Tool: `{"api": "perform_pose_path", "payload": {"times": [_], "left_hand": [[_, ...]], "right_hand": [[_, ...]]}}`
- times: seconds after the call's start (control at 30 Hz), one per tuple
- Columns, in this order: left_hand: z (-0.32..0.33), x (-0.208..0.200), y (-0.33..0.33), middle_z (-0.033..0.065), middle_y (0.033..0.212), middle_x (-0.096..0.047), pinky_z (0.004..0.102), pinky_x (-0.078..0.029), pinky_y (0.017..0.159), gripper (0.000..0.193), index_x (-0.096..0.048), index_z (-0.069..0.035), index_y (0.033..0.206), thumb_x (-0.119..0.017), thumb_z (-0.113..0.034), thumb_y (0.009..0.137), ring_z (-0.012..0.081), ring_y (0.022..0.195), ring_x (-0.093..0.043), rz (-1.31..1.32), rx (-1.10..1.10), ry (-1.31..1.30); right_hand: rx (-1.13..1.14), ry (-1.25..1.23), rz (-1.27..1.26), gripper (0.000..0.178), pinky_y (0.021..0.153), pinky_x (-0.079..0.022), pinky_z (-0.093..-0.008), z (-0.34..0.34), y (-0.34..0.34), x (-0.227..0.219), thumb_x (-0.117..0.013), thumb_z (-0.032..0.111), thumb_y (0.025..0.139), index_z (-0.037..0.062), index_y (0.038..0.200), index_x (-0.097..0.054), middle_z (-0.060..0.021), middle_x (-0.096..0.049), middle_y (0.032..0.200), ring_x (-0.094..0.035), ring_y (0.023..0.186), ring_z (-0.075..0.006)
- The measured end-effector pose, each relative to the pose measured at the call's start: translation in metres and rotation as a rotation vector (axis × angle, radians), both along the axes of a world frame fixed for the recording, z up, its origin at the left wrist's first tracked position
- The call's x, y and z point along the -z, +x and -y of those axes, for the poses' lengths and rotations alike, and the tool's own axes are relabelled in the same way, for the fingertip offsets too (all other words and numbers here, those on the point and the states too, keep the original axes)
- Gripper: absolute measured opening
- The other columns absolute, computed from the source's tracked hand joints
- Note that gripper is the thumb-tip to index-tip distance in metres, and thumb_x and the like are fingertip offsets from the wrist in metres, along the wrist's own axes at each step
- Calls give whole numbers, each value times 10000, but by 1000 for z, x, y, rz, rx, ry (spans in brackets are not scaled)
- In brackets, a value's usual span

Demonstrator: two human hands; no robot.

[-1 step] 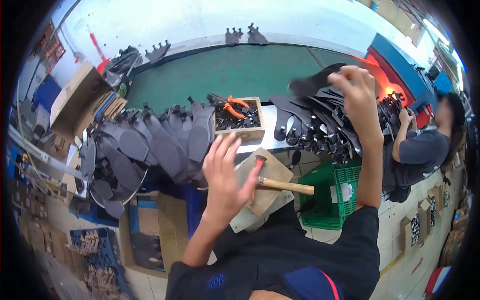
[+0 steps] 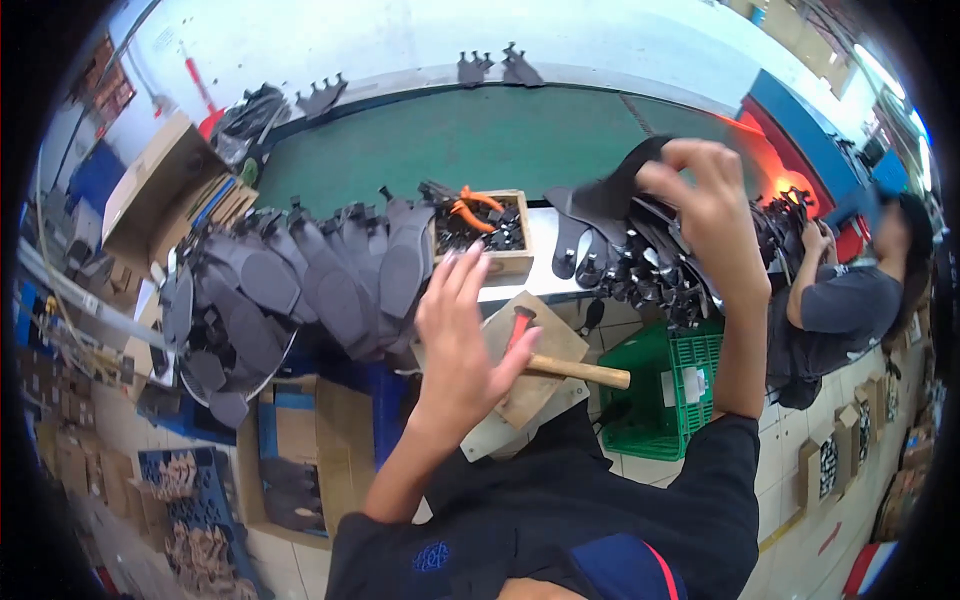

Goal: Manually assemble and hammer components of footwear on a workbench.

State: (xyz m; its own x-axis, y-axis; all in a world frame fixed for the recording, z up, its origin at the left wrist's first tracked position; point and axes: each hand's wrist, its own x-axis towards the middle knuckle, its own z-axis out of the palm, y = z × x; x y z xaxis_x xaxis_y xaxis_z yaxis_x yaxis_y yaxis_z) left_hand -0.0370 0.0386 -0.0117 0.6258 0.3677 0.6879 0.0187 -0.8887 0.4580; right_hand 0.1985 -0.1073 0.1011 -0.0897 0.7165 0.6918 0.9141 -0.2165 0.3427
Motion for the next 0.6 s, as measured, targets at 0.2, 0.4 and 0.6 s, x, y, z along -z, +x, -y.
{"api": "perform_pose_path", "payload": {"times": [0.2,0.4,0.6], "left_hand": [[1,2,-12,128,1256,-546,290,-535,855,625,-386,14,1410,-689,-11,864,140,1037,-609,-38,796,-1197],[19,75,-24,116,1234,-573,252,-501,869,500,-490,-14,1389,-669,-67,925,136,1069,-584,68,273,-1037],[22,91,12,191,1172,-647,362,-457,959,341,-621,38,1225,-628,-169,954,335,1094,-618,83,46,-687]], "right_hand": [[-713,-229,-535,490,949,-468,-435,-17,-67,58,-791,289,774,107,1211,-664,-160,-566,1327,-568,1166,-321],[129,-405,-1046,808,752,-485,-324,30,-70,209,-817,319,792,-45,1390,-415,-194,-620,1068,-600,905,-232],[429,-79,-1324,289,481,-373,-334,109,-42,250,-534,219,1013,-19,958,-688,-141,-547,601,-460,485,-138]]}}
